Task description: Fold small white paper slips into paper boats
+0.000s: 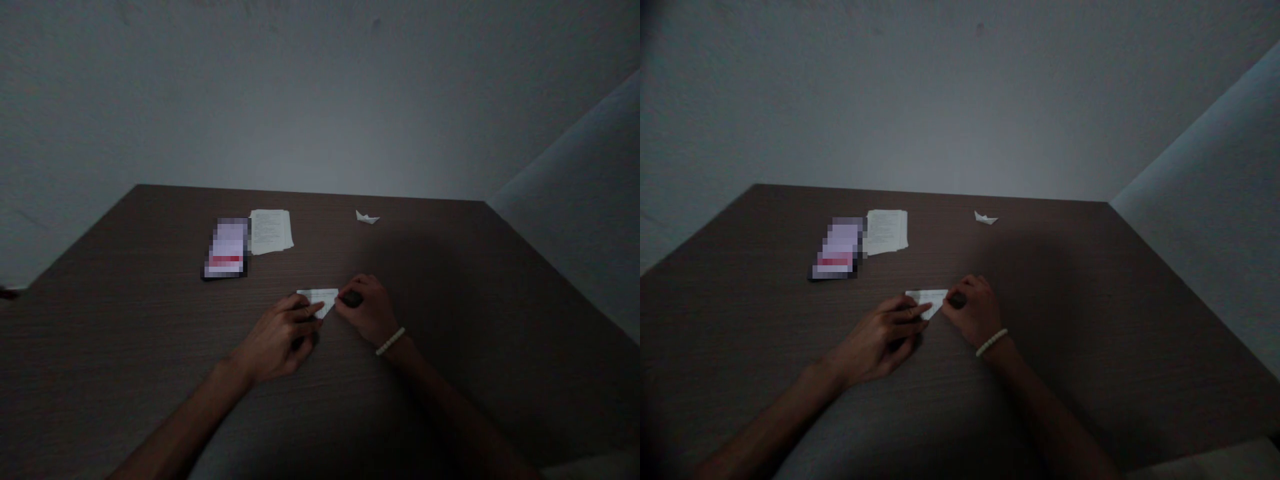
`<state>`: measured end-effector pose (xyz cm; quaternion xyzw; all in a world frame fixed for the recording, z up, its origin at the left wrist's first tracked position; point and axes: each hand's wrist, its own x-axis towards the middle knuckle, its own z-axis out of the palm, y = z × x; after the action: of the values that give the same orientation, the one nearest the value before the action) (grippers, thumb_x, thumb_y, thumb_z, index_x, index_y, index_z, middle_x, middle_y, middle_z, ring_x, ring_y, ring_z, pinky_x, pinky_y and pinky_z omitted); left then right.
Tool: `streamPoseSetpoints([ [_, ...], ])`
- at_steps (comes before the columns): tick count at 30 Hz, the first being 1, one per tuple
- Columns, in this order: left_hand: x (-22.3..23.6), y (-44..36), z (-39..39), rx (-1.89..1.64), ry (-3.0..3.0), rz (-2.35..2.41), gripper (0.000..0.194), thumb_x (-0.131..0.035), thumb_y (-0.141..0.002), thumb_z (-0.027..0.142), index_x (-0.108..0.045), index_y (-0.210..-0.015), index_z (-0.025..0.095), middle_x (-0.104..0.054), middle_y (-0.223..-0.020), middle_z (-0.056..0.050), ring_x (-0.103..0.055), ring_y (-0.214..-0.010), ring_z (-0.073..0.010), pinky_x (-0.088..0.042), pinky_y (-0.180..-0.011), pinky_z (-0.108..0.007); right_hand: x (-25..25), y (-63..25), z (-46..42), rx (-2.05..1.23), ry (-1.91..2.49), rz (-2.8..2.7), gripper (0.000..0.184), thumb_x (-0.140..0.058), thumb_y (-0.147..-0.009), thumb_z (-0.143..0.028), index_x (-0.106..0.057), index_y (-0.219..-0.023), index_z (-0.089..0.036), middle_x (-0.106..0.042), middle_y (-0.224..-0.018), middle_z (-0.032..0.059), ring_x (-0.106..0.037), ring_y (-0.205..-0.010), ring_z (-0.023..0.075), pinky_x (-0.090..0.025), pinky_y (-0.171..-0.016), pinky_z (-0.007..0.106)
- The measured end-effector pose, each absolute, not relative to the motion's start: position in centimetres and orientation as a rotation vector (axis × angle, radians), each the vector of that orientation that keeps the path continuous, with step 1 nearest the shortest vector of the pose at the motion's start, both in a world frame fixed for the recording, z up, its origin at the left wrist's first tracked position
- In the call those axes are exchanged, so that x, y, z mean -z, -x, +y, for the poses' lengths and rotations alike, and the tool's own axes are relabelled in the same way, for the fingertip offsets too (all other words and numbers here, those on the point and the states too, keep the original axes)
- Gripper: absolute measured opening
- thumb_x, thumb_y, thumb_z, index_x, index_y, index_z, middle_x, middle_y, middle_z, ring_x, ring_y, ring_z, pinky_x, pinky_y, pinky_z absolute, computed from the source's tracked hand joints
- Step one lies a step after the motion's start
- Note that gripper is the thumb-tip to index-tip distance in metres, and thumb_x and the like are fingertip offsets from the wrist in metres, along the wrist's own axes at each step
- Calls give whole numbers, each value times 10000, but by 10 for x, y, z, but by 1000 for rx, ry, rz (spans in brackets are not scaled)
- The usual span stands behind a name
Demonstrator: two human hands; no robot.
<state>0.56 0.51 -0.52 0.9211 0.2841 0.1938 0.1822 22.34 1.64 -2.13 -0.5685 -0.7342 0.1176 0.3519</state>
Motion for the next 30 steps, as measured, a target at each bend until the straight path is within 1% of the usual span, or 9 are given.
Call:
streamPoseSetpoints([
  [5,5,-6,5,-524,-2613,806,286,-505,-848,157,-699,-1058,169,-598,-1306,-75,-525,-1103,-261,-431,-1003,-476,22,-225,18,-280,1525,-1889,58,-715,-697,-168,-668,-691,-201,-637,-793,44,-571,-792,210,-460,-757,353],
  [10,5,-6,5,-559,-2611,813,295,-509,-842,159,-699,-1067,181,-611,-1290,-69,-530,-1104,-264,-461,-963,-468,22,-226,20,-244,1549,-1891,55,-720,-698,-170,-679,-712,-204,-641,-795,48,-567,-804,218,-461,-749,349],
  [15,5,-6,6,-549,-2603,807,300,-505,-842,156,-705,-1063,183,-608,-1296,-64,-536,-1101,-266,-470,-951,-463,19,-230,21,-179,1559,-1912,41,-678,-756,-160,-679,-744,-200,-636,-801,50,-570,-808,215,-463,-761,354],
  [18,5,-6,6,-568,-2591,809,292,-513,-839,153,-709,-1052,189,-613,-1289,-65,-538,-1112,-266,-476,-949,-462,17,-236,19,-201,1419,-2015,65,-643,-792,-148,-678,-797,-203,-636,-847,56,-571,-844,207,-473,-773,346],
  [21,6,-5,8,-586,-2595,786,303,-515,-833,143,-701,-1068,184,-606,-1297,-75,-542,-1143,-265,-464,-982,-474,12,-241,15,-288,1131,-2311,128,-602,-818,-135,-681,-872,-220,-644,-921,50,-568,-879,190,-473,-814,343],
  [24,8,-1,12,-562,-2601,733,320,-517,-820,125,-692,-1084,179,-604,-1300,-75,-533,-1206,-262,-446,-1024,-475,5,-245,11,-235,925,-2555,178,-569,-829,-137,-684,-931,-228,-653,-1003,56,-557,-934,207,-455,-853,373],
  [27,9,2,14,-560,-2602,681,332,-504,-818,110,-682,-1092,169,-603,-1302,-71,-508,-1259,-240,-425,-1062,-456,0,-246,9,-193,774,-2727,258,-572,-812,-161,-657,-1050,-212,-632,-1121,77,-543,-1025,234,-436,-878,394],
  [30,8,5,16,-565,-2596,666,294,-491,-822,104,-696,-1025,162,-608,-1293,-75,-518,-1252,-225,-419,-1073,-439,-1,-244,10,-191,704,-2799,337,-572,-799,-185,-622,-1133,-200,-615,-1153,92,-533,-1054,243,-419,-896,402],
])
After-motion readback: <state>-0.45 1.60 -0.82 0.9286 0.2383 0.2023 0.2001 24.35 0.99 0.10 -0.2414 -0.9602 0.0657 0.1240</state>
